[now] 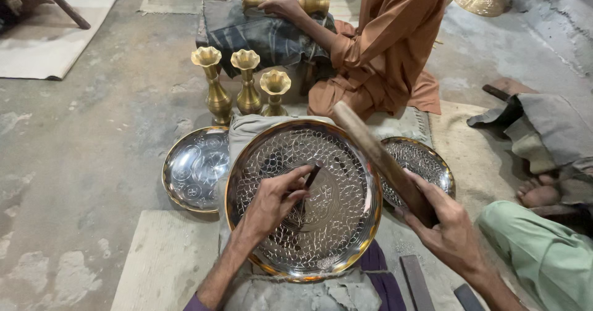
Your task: The person sits on the floor and engraves a decorative pattern into a large brass tray resting on a cushion, holding a small chisel against the metal with one hand and striking it with a wooden mallet in the other, repositioning the chisel to work across the tray surface.
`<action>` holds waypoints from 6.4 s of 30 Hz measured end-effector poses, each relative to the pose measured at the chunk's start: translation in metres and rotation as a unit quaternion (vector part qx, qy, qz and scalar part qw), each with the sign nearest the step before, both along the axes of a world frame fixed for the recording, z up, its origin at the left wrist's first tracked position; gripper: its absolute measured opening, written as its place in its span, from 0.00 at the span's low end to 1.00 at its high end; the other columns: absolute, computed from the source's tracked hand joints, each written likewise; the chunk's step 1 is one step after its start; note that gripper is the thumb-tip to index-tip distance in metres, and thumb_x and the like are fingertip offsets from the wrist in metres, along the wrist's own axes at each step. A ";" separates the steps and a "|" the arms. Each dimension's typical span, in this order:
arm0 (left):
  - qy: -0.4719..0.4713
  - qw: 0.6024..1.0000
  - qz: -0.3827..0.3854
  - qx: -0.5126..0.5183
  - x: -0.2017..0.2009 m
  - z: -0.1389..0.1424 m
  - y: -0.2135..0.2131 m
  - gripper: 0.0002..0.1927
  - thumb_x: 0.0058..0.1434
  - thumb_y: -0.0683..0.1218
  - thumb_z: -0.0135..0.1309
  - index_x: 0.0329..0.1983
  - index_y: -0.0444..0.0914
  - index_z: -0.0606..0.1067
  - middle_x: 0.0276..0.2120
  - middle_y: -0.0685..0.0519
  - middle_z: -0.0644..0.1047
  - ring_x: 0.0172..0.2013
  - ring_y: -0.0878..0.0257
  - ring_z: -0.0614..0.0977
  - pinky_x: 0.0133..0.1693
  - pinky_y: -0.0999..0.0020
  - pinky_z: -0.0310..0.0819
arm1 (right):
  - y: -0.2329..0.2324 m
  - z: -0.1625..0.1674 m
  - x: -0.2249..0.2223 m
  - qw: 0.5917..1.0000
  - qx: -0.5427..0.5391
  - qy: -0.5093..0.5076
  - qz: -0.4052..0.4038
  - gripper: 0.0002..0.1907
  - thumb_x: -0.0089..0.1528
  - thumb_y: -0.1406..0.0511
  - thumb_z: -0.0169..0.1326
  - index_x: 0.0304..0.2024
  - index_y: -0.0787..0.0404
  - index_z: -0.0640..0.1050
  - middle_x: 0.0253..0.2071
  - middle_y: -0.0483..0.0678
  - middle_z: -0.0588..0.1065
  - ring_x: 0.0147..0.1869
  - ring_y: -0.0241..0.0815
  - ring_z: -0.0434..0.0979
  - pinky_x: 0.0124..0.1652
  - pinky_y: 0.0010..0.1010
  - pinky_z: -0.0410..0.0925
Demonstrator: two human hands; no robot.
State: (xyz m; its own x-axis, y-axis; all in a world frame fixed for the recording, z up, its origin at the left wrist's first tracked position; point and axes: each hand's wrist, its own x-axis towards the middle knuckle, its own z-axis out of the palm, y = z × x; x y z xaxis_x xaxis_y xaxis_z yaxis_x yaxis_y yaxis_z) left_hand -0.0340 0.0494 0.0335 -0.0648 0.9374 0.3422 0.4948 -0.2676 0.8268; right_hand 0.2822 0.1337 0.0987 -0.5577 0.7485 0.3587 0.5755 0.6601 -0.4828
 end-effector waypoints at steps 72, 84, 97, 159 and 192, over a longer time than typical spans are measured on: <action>-0.052 0.988 0.147 -0.016 0.024 -0.034 -0.013 0.20 0.65 0.43 0.58 0.59 0.40 0.71 0.29 0.48 0.84 0.25 0.60 0.85 0.24 0.66 0.84 | -0.001 0.087 -0.104 0.946 0.069 -0.315 0.028 0.37 0.59 0.63 0.55 0.72 0.39 0.65 0.45 0.44 0.78 0.43 0.46 0.82 0.37 0.42 0.75; 0.033 0.999 0.014 0.030 0.016 -0.004 0.004 0.27 0.60 0.41 0.61 0.64 0.41 0.71 0.35 0.48 0.84 0.32 0.60 0.87 0.33 0.65 0.83 | 0.010 0.042 -0.043 0.989 0.006 -0.145 -0.037 0.31 0.51 0.69 0.59 0.58 0.51 0.72 0.46 0.49 0.73 0.45 0.56 0.80 0.41 0.46 0.75; 0.065 0.997 -0.001 0.044 0.015 -0.010 0.006 0.27 0.62 0.44 0.59 0.65 0.42 0.71 0.33 0.53 0.83 0.28 0.63 0.84 0.31 0.64 0.83 | 0.018 0.004 -0.022 0.990 -0.067 -0.111 -0.051 0.28 0.54 0.65 0.62 0.59 0.52 0.73 0.42 0.45 0.81 0.39 0.43 0.85 0.42 0.39 0.78; 0.255 0.948 -0.180 -0.058 0.015 0.036 0.021 0.25 0.63 0.43 0.54 0.63 0.55 0.74 0.34 0.51 0.84 0.25 0.60 0.83 0.31 0.59 0.80 | -0.038 -0.145 0.005 0.966 -0.012 0.220 -0.132 0.19 0.59 0.70 0.60 0.52 0.63 0.72 0.34 0.53 0.77 0.33 0.41 0.78 0.33 0.40 0.72; 0.012 1.000 -0.009 -0.015 0.002 0.004 0.001 0.25 0.61 0.40 0.59 0.63 0.43 0.71 0.37 0.50 0.86 0.35 0.60 0.89 0.37 0.63 0.86 | 0.026 0.031 -0.038 0.964 0.087 -0.251 -0.007 0.43 0.55 0.66 0.59 0.72 0.32 0.64 0.45 0.43 0.79 0.37 0.45 0.82 0.38 0.40 0.77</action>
State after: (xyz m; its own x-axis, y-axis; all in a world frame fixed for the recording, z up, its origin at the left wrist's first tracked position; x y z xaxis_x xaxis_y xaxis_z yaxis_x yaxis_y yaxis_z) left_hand -0.0316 0.0502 0.0379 -0.0409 0.9480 0.3156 0.5100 -0.2518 0.8225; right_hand 0.2442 0.1594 0.1302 -0.6846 0.7096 0.1667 0.7166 0.6971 -0.0242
